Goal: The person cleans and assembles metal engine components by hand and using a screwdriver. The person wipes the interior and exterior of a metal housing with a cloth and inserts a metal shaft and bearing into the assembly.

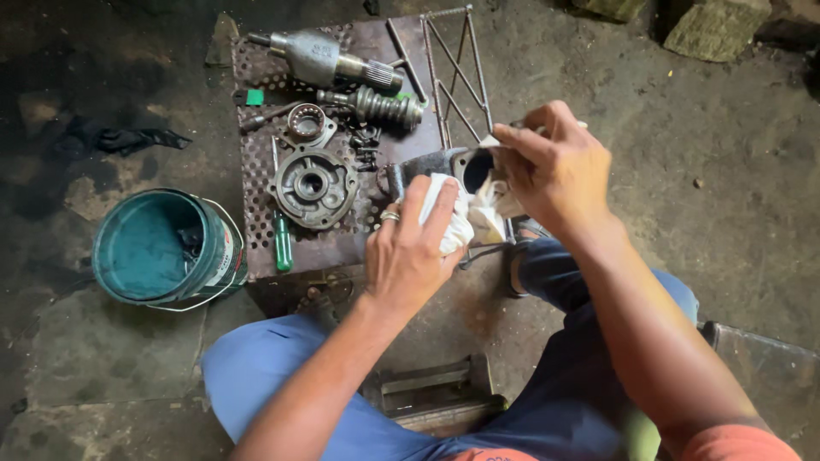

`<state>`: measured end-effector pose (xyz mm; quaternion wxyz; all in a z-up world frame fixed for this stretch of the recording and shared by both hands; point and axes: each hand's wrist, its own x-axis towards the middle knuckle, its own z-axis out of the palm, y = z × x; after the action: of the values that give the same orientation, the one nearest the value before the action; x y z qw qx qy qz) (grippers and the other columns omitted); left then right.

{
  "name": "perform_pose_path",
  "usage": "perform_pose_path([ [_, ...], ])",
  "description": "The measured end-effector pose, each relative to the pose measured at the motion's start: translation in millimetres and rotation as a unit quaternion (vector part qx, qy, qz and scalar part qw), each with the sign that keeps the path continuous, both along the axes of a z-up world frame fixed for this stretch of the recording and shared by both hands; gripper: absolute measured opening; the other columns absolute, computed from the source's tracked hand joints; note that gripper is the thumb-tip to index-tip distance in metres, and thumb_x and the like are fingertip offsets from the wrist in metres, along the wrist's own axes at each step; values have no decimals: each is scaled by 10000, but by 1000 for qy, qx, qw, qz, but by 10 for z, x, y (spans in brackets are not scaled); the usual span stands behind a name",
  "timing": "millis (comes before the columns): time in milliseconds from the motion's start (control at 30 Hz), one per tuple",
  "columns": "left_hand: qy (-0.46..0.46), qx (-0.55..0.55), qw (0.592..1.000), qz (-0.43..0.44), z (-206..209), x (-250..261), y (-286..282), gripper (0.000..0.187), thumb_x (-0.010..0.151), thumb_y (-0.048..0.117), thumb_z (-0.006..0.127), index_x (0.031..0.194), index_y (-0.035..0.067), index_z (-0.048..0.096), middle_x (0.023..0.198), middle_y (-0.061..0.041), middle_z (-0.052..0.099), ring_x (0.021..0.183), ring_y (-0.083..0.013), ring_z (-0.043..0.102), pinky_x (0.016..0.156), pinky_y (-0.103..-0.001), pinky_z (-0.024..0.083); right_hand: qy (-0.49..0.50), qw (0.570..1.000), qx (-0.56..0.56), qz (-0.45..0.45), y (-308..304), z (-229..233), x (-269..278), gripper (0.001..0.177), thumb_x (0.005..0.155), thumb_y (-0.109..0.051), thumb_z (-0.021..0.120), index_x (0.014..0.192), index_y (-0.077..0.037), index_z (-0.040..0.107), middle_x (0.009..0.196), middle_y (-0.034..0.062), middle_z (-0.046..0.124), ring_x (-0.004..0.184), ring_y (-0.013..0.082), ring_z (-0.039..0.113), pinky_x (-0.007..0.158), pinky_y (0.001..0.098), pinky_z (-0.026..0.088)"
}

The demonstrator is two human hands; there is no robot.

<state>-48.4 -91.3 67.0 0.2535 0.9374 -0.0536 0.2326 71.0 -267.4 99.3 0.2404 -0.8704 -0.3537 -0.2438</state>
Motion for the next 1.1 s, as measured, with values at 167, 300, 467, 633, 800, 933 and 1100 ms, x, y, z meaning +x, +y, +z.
perform_pose_path([
  [167, -22, 54, 998, 25, -127, 18, -26, 694, 716, 249, 877, 1347, 89, 637, 1303, -133, 634, 909, -322, 721, 718, -385, 612, 28, 996, -86, -19, -59, 110, -234, 329, 896, -188, 776, 1223, -157, 757, 968, 110, 628, 744, 317, 653, 600, 418, 512],
  [300, -39, 65, 997, 34, -199, 23, -46, 658, 734, 283, 880, 1305, 59, 642, 1272, -136, 637, 873, -314, 719, 684, -388, 601, 68, 984, -160, -50, -79, 63, -310, 365, 893, -182, 759, 1247, -100, 728, 934, 144, 626, 687, 356, 641, 588, 453, 513],
  [467, -19, 35, 999, 33, -189, 125, 3, 574, 768, 247, 879, 1260, 48, 660, 1259, -149, 647, 778, -302, 712, 625, -388, 590, 126, 987, -93, -30, -312, 71, -380, 189, 895, -75, 728, 1084, -82, 741, 886, 132, 620, 707, 329, 645, 623, 435, 527],
  [633, -81, 42, 995, 41, -207, 91, -20, 620, 714, 218, 849, 1282, 72, 648, 1267, -144, 627, 840, -316, 730, 668, -389, 597, 83, 989, 108, -53, -235, -26, -230, 217, 1005, -6, 713, 1216, -46, 740, 927, 132, 620, 753, 274, 637, 666, 399, 519],
  [800, -63, 49, 996, 47, -249, 101, -33, 585, 737, 180, 866, 1276, 77, 662, 1268, -156, 644, 764, -300, 708, 621, -384, 588, 56, 998, -9, -25, -54, -55, -197, 262, 886, -68, 806, 1145, -51, 776, 855, 151, 630, 648, 311, 621, 581, 404, 497],
  [933, -92, 39, 994, 37, -413, 81, -10, 590, 727, 135, 813, 1294, 71, 664, 1265, -153, 630, 859, -304, 737, 671, -373, 607, 103, 995, -10, 0, -104, -38, -428, 179, 889, -48, 795, 1062, -34, 754, 827, 140, 618, 679, 323, 627, 605, 412, 492],
  [1100, -115, 28, 993, -5, -489, -129, 7, 455, 786, 128, 806, 1219, 83, 674, 1249, -156, 639, 851, -305, 718, 678, -349, 611, 120, 985, 104, 61, -63, 46, -312, 151, 958, -35, 747, 1105, -45, 714, 964, 125, 646, 789, 278, 674, 677, 377, 530],
])
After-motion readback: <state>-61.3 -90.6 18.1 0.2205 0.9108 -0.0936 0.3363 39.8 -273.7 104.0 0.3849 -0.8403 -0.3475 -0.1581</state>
